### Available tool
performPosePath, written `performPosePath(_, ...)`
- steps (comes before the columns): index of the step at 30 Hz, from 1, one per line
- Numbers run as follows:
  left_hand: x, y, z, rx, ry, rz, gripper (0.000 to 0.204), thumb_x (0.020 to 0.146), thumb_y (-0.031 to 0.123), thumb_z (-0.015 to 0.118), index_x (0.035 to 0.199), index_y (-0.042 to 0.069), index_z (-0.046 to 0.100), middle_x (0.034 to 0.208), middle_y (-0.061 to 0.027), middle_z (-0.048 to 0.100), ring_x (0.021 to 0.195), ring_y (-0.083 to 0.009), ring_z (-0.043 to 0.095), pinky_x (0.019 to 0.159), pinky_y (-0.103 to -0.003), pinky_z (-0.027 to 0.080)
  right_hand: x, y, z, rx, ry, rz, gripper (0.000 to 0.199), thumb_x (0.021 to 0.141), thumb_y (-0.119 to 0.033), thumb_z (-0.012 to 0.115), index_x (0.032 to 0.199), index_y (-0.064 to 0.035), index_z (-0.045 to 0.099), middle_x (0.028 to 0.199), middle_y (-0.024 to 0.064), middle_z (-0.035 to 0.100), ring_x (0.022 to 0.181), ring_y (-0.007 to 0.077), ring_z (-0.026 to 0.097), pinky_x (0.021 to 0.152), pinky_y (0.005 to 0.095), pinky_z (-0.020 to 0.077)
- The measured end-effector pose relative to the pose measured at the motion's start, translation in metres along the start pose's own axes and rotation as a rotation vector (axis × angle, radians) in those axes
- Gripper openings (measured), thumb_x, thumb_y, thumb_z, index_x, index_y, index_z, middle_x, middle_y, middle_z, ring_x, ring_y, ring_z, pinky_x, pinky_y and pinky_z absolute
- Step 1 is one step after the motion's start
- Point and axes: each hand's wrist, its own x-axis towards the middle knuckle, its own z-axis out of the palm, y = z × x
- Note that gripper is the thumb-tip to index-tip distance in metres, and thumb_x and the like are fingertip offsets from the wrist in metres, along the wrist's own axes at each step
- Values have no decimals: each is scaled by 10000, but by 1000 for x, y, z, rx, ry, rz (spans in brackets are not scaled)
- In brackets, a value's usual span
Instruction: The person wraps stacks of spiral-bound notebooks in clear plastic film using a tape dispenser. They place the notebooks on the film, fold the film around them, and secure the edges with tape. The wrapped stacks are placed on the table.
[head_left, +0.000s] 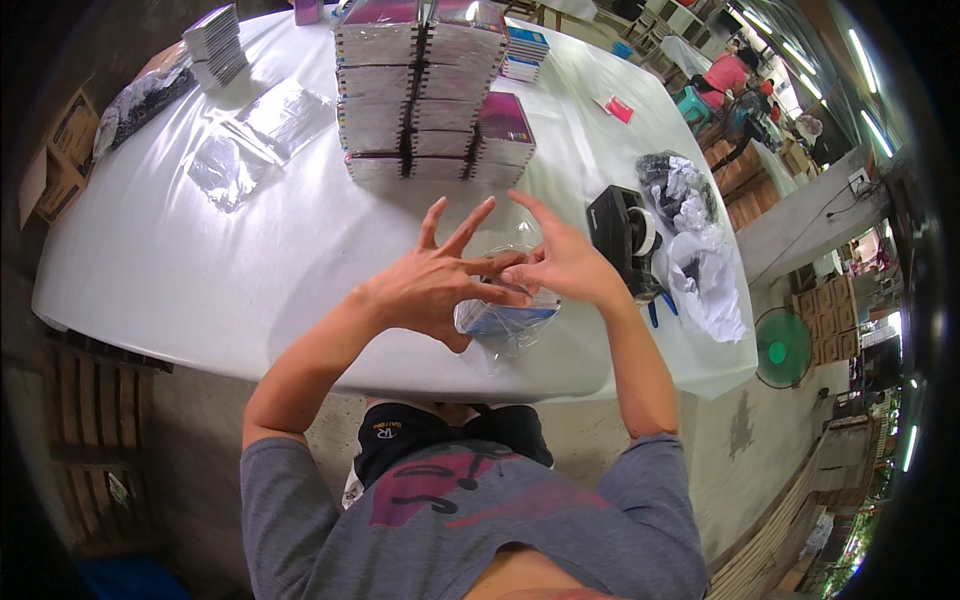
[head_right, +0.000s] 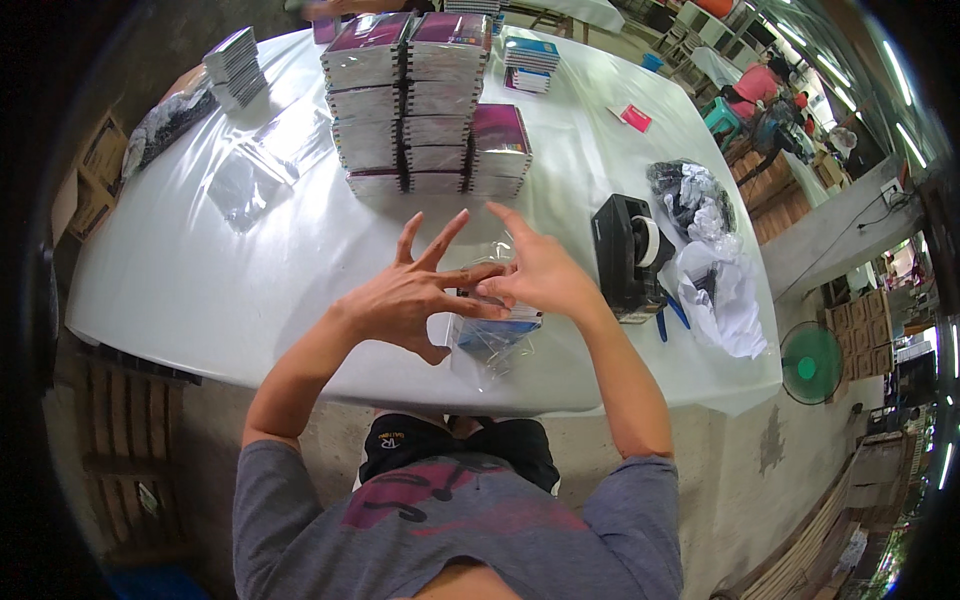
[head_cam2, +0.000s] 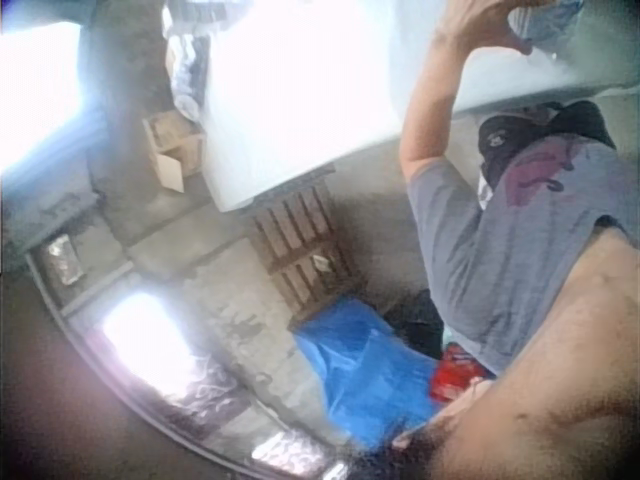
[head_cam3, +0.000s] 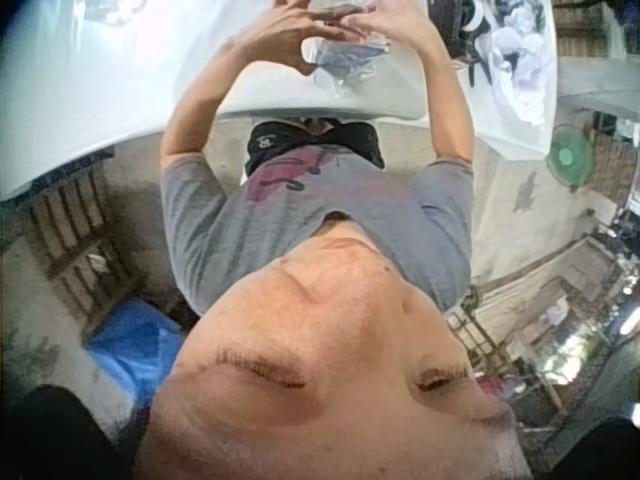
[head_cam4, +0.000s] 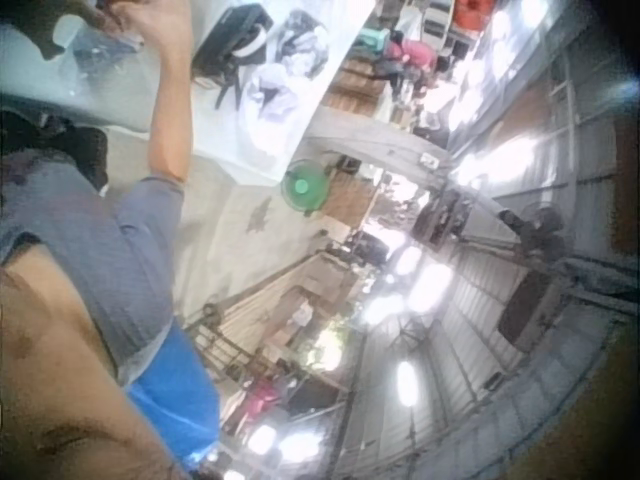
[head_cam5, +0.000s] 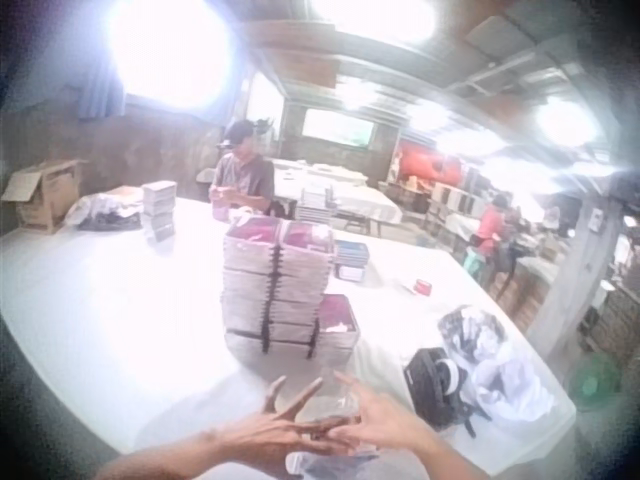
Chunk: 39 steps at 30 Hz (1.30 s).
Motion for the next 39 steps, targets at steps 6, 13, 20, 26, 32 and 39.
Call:
performPosePath(6, 3, 3, -4, 33, -63, -37, 837, 495, 318, 774, 1251, 506, 468, 1472, 80, 295, 1399, -364, -54, 1029, -686, -51, -1, -6, -7, -455, 141, 117, 916, 643, -227, 789, 1400, -155, 279, 703, 128, 610, 682, 231, 636, 653, 330, 478)
performPosePath(13, 0, -2, 41, 10, 222, -28, 776, 539, 237, 770, 1219, 499, 504, 1460, 74, 326, 1402, -363, -28, 1054, -612, -119, -34, 43, -29, -100, 71, -19, 742, 652, -147, 757, 1316, -223, 435, 1143, 110, 561, 979, 260, 588, 783, 342, 482)
performPosePath(20, 24, 24, 69, -14, 655, -21, 381, 626, 183, 743, 956, 360, 672, 1282, 90, 509, 1366, -270, 235, 1061, -572, -73, -51, 97, 38, 527, 97, -294, 593, 659, 75, 667, 1171, -211, 574, 1438, 37, 279, 1271, 198, 367, 861, 352, 470)
performPosePath(26, 43, 29, 56, -115, 790, 25, 251, 736, 81, 684, 866, 295, 700, 859, 103, 677, 1117, -148, 558, 1061, -502, 44, -40, 110, 58, 607, 293, -399, 451, 668, -10, 756, 1073, -152, 619, 1468, 59, 238, 1264, 238, 381, 916, 357, 452)
performPosePath(32, 43, 24, 57, -1064, 965, -148, 228, 765, 158, 714, 983, 121, 657, 998, -56, 653, 1154, -276, 517, 997, -502, 291, -39, 100, 61, 464, 484, -481, 249, 697, -104, 772, 935, -138, 705, 1450, 93, 272, 1230, 308, 405, 951, 384, 411)
performPosePath(39, 27, 26, 70, -550, 676, -194, 421, 630, 246, 822, 1007, 135, 672, 1398, -172, 321, 1285, -352, 340, 1010, -435, 336, -49, 74, 49, 349, 510, -416, 196, 750, -221, 737, 939, -169, 737, 1421, 116, 328, 1238, 323, 386, 1004, 430, 347)
